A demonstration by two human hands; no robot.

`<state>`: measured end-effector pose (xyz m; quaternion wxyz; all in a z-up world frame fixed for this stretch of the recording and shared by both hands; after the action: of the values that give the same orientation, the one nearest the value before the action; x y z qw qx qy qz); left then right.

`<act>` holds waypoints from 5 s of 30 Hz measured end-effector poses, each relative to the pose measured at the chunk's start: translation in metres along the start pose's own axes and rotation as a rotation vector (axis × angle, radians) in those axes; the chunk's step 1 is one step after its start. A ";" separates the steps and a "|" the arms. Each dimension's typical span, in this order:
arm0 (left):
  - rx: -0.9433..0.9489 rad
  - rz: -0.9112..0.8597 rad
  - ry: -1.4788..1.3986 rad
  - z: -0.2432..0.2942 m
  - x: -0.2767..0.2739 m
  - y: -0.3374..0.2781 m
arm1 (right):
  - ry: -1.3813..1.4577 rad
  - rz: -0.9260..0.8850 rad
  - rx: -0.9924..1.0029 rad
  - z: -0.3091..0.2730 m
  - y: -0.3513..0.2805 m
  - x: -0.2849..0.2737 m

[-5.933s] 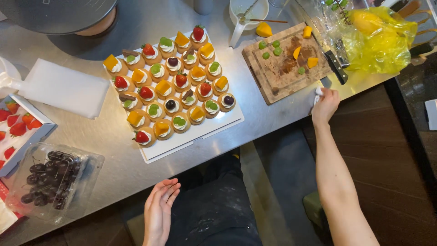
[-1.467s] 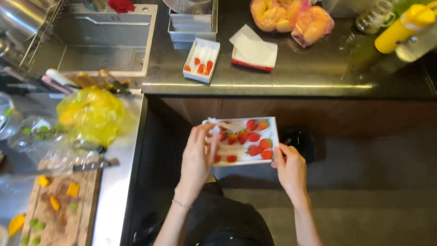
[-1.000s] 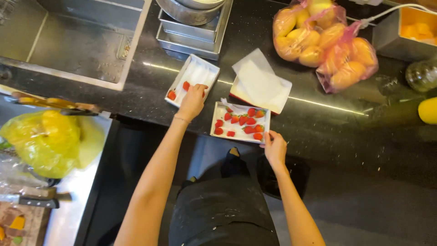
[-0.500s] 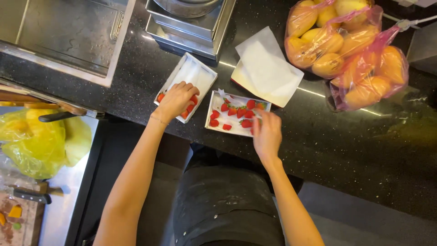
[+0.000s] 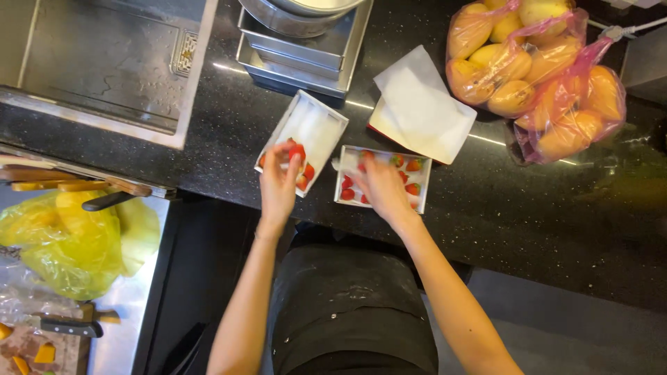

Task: The person washes their hands at the sink, then transfers strawberries one at a time from a plastic punnet into a white paper box, folds the box closed, and wipes it with a tissue. They then unpack gold 'Happy Birthday' cake toppers from a cardboard shipping box, unwrapping each topper from its plastic sleeve and setting them on the counter.

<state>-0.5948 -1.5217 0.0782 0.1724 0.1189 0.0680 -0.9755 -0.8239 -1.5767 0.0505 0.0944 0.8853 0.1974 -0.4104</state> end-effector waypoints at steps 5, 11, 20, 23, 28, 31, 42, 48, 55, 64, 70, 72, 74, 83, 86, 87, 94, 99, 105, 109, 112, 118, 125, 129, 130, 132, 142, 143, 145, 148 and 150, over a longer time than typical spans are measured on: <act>-0.151 0.108 -0.395 -0.035 0.011 -0.048 | -0.158 -0.086 0.056 0.028 -0.027 0.046; -0.154 -0.053 -0.198 -0.008 0.049 -0.043 | 0.129 0.304 0.315 -0.015 -0.049 -0.067; 0.555 -0.134 0.817 -0.044 0.120 0.014 | -0.120 0.828 0.385 0.252 -0.153 -0.199; 0.616 -0.089 0.823 -0.012 0.106 0.009 | -0.220 0.636 0.472 0.316 -0.160 -0.190; 0.120 0.087 0.438 -0.026 0.016 0.022 | -0.199 0.462 0.442 0.304 -0.154 -0.174; 0.222 0.034 0.930 -0.060 -0.038 0.035 | -0.391 0.558 0.401 0.209 -0.117 -0.164; 0.648 -0.410 1.450 -0.057 -0.048 0.052 | -0.193 0.108 -0.096 -0.081 0.081 0.115; 0.689 -0.618 1.255 -0.070 -0.065 0.057 | -0.099 0.112 -0.010 -0.086 0.071 0.115; 0.524 -0.724 0.811 -0.032 -0.090 0.060 | 0.173 0.473 0.281 -0.024 -0.044 0.010; 0.549 -0.601 0.580 -0.017 -0.094 0.046 | -0.380 0.215 0.189 -0.010 -0.075 0.000; 0.622 -0.434 0.871 -0.012 -0.092 0.027 | -0.439 0.280 0.182 -0.007 -0.065 -0.006; 0.539 -0.131 0.781 0.016 -0.093 0.017 | -0.379 0.252 -0.018 -0.012 -0.059 -0.003; 0.368 -0.145 0.600 0.046 -0.054 0.001 | -0.383 0.229 -0.008 -0.003 -0.058 0.002; 0.251 -0.169 0.480 -0.033 0.121 -0.033 | -0.321 0.131 0.007 0.013 -0.052 -0.005; 0.419 -0.076 0.663 -0.037 0.125 -0.036 | -0.295 0.150 0.007 -0.007 -0.040 -0.008; 0.541 -0.017 0.750 -0.035 0.124 -0.039 | -0.266 0.192 0.029 -0.017 -0.035 -0.010; 0.354 0.099 0.570 -0.029 0.007 -0.040 | -0.052 0.162 -0.220 -0.057 0.028 0.059; 0.344 -0.043 0.715 -0.053 -0.032 -0.024 | -0.239 -0.055 -0.160 -0.068 0.032 0.102; 0.304 -0.145 0.825 -0.056 -0.028 -0.012 | 0.060 0.132 -0.032 -0.066 0.012 0.099; 0.247 -0.205 0.811 -0.051 -0.029 -0.005 | 0.417 0.227 0.146 -0.052 0.004 0.062; 0.266 -0.242 0.802 -0.049 -0.031 -0.001 | 0.788 0.299 0.547 -0.026 -0.020 0.003; 0.167 -0.275 0.641 -0.054 -0.039 0.005 | -0.020 0.595 0.462 0.069 -0.068 -0.011; 0.226 -0.207 0.538 -0.047 -0.040 -0.001 | -0.525 0.391 0.305 0.053 -0.067 -0.021; 0.221 -0.081 0.413 -0.046 -0.043 -0.005 | -0.633 0.277 0.318 0.045 -0.054 -0.037; 0.219 -0.077 0.416 -0.046 -0.044 -0.004 | -0.629 0.275 0.314 0.038 -0.052 -0.038; 0.166 -0.013 0.289 -0.047 -0.044 -0.001 | -0.549 0.372 0.230 0.024 -0.048 -0.048; -0.261 0.180 -0.769 -0.073 -0.070 0.005 | -0.123 0.060 -0.369 -0.098 0.007 0.115; -0.304 0.217 -0.906 -0.075 -0.073 0.003 | -0.345 -0.024 -0.286 -0.100 0.013 0.126; -0.352 0.250 -1.045 -0.076 -0.073 0.001 | -0.569 -0.110 -0.194 -0.103 0.021 0.133; -0.328 0.242 -0.791 -0.068 -0.075 0.000 | -0.542 -0.219 -0.223 -0.108 0.021 0.124; -0.173 0.262 -0.531 -0.054 -0.078 0.005 | -0.054 0.019 -0.139 -0.106 0.020 0.102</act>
<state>-0.5103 -1.4919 0.0454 0.3181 -0.1476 0.0873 -0.9324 -0.6822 -1.5324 0.0408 0.1650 0.8670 0.2144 -0.4185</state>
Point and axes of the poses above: each hand's wrist, its own y-axis towards the middle knuckle, its own x-axis out of the palm, z = x × y, the point moved 3 cm from there along y, towards the middle knuckle
